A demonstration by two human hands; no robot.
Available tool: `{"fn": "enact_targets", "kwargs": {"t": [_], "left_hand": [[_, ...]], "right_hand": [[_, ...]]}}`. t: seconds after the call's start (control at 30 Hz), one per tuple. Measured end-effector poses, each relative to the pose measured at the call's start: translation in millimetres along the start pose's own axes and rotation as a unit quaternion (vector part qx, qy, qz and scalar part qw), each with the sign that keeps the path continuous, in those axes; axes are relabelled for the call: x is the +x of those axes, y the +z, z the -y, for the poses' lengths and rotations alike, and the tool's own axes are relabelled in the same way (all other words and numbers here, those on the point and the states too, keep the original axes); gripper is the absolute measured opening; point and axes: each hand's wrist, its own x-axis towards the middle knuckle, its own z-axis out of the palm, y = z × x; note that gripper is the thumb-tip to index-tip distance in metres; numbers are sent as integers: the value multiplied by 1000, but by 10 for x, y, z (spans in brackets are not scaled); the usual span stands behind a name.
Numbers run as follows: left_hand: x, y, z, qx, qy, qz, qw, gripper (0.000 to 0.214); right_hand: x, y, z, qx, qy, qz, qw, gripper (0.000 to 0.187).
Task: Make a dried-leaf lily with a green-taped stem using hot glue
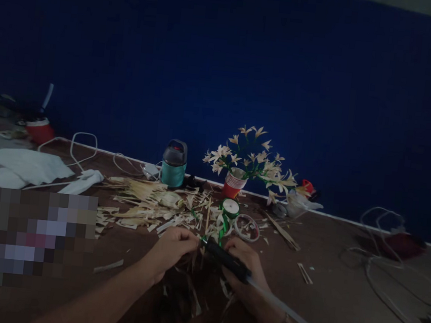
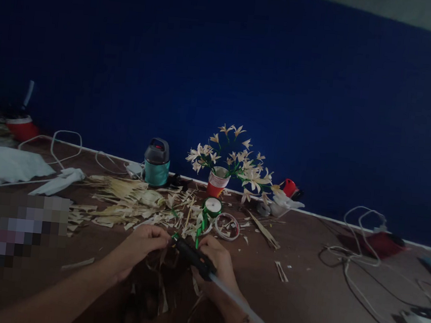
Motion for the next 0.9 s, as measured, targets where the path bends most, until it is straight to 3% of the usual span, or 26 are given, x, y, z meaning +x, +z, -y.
{"fn": "enact_targets", "kwargs": {"t": [0.9], "left_hand": [[-6,-2,-20,-1,8,-1,1000,11]], "right_hand": [[-13,-15,-7,-12,3,3,1000,18]]}}
